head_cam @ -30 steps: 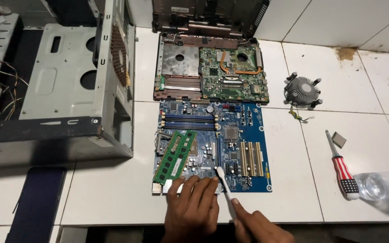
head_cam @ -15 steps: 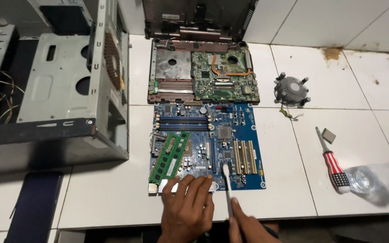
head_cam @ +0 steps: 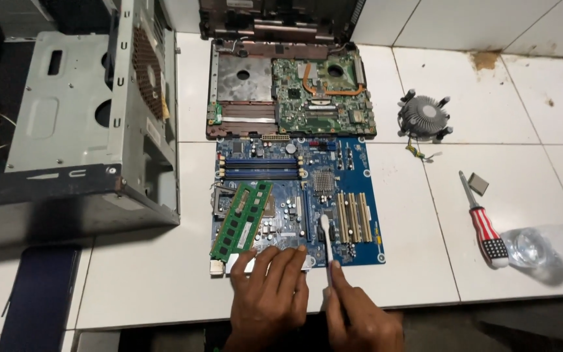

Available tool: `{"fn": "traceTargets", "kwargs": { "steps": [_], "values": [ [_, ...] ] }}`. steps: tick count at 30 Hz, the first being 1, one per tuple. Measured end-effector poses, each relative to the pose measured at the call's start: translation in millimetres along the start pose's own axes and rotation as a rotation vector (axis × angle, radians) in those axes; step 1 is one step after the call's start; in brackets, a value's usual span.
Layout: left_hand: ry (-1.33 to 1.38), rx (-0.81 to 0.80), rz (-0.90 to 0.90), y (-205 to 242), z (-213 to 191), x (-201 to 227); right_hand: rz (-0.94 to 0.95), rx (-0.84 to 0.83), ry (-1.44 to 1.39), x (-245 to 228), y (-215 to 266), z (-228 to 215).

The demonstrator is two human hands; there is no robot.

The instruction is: The person cleans a blue motherboard, two green RAM sticks, and a CPU fan using a toothbrush. They scrub the motherboard surface, then clean each RAM stick individually, and finally brush the fan blades and heatsink fins.

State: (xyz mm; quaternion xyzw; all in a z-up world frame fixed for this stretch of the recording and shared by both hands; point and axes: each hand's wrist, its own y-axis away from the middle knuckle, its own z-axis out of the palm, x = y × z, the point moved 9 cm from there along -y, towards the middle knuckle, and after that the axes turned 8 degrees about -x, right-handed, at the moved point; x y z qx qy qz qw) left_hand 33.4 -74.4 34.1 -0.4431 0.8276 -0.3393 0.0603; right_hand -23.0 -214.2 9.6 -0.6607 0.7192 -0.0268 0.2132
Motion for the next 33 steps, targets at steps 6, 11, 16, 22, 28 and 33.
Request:
{"fn": "traceTargets", "kwargs": {
  "steps": [6,11,16,22,28,33],
  "values": [
    [0.008,0.008,-0.007,-1,0,-1,0.153,-0.587,-0.234,124,70,106],
    [0.032,-0.003,-0.009,6,5,-3,-0.121,-0.192,0.046,77,10,-23],
    [0.006,0.003,0.009,5,3,-1,0.026,-0.316,-0.036,63,34,11],
    [0.007,-0.008,0.021,6,5,0,0.559,-0.564,-0.142,95,47,12],
    [0.003,-0.01,0.033,3,5,2,0.211,-0.415,-0.385,90,63,45],
    [-0.001,-0.008,0.024,6,9,0,0.554,-0.4,-0.261,133,82,45]
  ]
}}
